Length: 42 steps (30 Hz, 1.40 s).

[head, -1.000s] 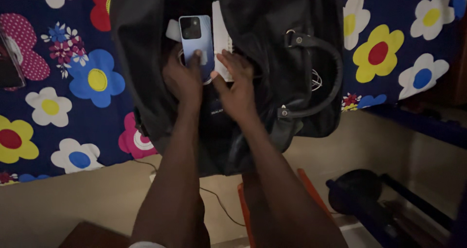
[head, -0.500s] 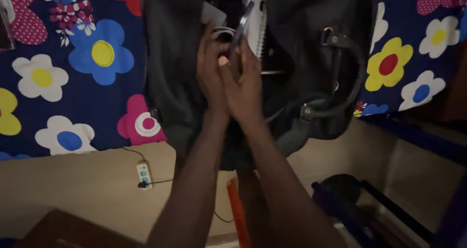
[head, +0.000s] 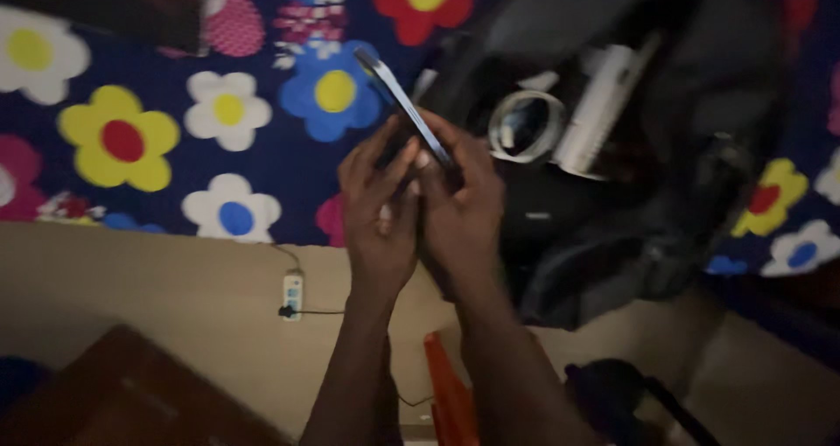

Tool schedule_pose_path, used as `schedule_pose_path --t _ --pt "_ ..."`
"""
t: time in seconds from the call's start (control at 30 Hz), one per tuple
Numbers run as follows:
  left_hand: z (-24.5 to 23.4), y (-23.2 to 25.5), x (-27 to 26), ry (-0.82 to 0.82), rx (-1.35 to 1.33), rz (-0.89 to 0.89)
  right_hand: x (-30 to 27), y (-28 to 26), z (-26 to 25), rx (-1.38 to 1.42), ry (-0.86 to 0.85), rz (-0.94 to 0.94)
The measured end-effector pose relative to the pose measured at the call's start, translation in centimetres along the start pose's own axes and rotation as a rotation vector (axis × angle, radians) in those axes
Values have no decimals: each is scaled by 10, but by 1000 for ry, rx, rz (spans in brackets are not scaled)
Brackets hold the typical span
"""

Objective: The person opens a black backpack on a bed and removes items one at a time, placing a notebook, a book, a phone, a wallet, a water bottle, cables, and small containers onto the bed. They continue emptying the bag's compartments and arranging the removed items on the bedspread.

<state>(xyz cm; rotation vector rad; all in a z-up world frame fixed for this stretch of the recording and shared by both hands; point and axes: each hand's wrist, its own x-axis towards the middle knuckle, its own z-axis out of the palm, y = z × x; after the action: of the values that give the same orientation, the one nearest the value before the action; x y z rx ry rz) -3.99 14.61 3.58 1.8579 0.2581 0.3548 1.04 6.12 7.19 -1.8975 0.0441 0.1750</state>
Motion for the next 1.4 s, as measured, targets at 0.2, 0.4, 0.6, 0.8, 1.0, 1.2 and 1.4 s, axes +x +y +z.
schedule_pose_path --t 0.2,0.4,0.6,0.8,1.0,1.2,1.4 --pt "-39 -72 25 154 -210 -194 32 28 99 192 -95 223" --pt "-54 -168 91 462 89 -539 114 106 200 738 -150 541" --pt "-91 -265 133 483 105 -521 148 159 276 456 -265 506" --pt "-107 -307 132 369 417 -408 150 190 309 239 -132 220" --pt "-84 -316 129 326 372 -362 154 195 293 260 -104 258" --pt "-74 -324 129 329 -86 -230 144 184 292 -11 -23 188" --pt "-82 -312 142 409 -718 -589 141 177 279 -327 -82 12"
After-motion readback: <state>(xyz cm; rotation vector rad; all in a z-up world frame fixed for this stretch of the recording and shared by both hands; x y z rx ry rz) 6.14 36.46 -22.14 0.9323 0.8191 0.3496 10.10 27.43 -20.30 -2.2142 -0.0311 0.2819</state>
